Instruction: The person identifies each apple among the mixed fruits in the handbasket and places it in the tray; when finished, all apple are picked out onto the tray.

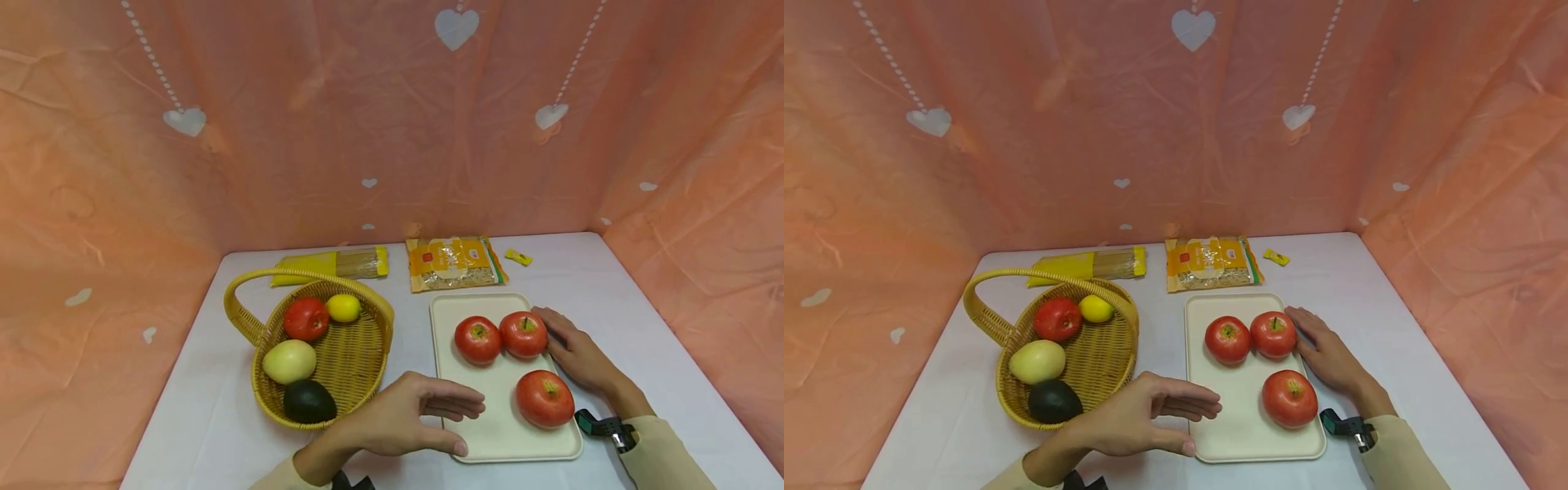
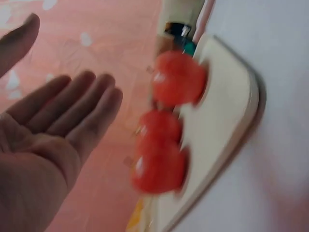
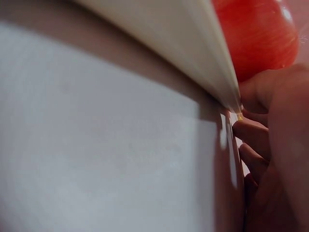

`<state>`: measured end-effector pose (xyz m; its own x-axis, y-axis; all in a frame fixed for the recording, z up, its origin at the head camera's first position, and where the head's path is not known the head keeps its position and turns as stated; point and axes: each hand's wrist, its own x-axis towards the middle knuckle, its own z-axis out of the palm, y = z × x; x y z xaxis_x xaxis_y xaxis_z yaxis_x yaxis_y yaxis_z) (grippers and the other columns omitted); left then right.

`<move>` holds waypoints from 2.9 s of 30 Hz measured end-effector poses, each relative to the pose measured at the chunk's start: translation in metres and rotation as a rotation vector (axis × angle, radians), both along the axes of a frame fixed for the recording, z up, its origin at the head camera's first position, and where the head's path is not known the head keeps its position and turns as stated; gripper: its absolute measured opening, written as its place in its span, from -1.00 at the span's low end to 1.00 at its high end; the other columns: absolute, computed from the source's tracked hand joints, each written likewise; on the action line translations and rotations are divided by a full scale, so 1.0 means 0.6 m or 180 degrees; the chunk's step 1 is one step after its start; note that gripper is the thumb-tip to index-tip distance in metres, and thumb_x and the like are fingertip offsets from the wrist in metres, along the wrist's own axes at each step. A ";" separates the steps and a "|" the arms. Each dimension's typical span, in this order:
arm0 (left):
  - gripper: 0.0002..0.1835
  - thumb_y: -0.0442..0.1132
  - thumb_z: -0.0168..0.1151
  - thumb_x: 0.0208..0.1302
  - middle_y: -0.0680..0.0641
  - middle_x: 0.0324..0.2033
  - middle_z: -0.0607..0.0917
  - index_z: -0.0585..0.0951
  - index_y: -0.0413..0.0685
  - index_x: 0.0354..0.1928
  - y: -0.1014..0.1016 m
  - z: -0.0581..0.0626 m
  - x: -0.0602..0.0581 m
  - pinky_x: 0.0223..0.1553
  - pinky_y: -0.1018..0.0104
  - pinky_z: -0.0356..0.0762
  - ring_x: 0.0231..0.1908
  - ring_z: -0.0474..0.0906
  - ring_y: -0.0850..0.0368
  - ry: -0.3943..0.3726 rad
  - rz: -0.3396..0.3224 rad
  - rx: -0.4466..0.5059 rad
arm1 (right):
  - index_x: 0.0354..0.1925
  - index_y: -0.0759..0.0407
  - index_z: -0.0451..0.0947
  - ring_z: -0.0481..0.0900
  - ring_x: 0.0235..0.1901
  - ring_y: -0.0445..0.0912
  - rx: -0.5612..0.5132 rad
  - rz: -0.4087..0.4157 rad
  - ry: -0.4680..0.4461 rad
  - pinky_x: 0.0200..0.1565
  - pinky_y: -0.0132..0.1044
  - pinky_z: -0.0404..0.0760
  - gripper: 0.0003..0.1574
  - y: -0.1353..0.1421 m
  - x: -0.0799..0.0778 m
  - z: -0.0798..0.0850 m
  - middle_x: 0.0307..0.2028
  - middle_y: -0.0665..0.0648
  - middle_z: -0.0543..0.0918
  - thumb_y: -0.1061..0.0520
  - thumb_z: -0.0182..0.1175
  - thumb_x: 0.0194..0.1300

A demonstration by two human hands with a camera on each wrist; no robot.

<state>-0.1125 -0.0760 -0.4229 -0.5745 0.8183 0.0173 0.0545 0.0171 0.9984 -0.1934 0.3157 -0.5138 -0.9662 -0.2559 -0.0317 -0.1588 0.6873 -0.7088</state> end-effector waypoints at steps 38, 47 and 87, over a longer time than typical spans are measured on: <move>-0.58 -0.17 0.40 0.53 -0.33 0.26 0.71 0.68 -0.19 0.31 -0.276 0.036 -0.145 0.17 -0.25 0.69 0.23 0.66 -0.34 0.1525 0.1989 -0.2528 | 0.74 0.09 0.16 -0.02 0.68 0.48 0.0044 -0.0023 -0.0010 0.51 0.64 0.08 -0.19 -0.002 0.003 0.002 0.70 0.41 0.13 0.02 0.13 0.70; -0.64 -0.32 0.44 0.40 -0.36 0.19 0.76 0.75 -0.26 0.19 -0.259 0.028 -0.169 0.30 -0.33 0.60 0.28 0.63 -0.42 0.1848 0.2232 -0.2507 | 0.76 0.06 0.12 -0.06 0.69 0.47 0.0048 -0.0046 -0.0087 0.51 0.65 0.06 -0.16 0.001 0.000 0.001 0.72 0.41 0.09 -0.04 0.13 0.71; -0.12 -0.10 0.73 0.13 -0.20 0.25 0.73 0.57 -0.07 0.50 -0.260 0.085 -0.047 0.21 0.18 0.72 0.17 0.72 -0.07 0.1211 0.1616 -0.1582 | 0.72 0.15 0.20 0.02 0.67 0.47 -0.0004 -0.0056 0.0066 0.52 0.61 0.10 -0.20 -0.001 0.006 -0.005 0.69 0.42 0.16 0.04 0.15 0.69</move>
<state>-0.1407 -0.2319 -0.3717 -0.9064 0.4223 -0.0108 0.2555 0.5684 0.7821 -0.1899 0.3150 -0.5168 -0.9710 -0.2388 -0.0111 -0.1614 0.6892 -0.7064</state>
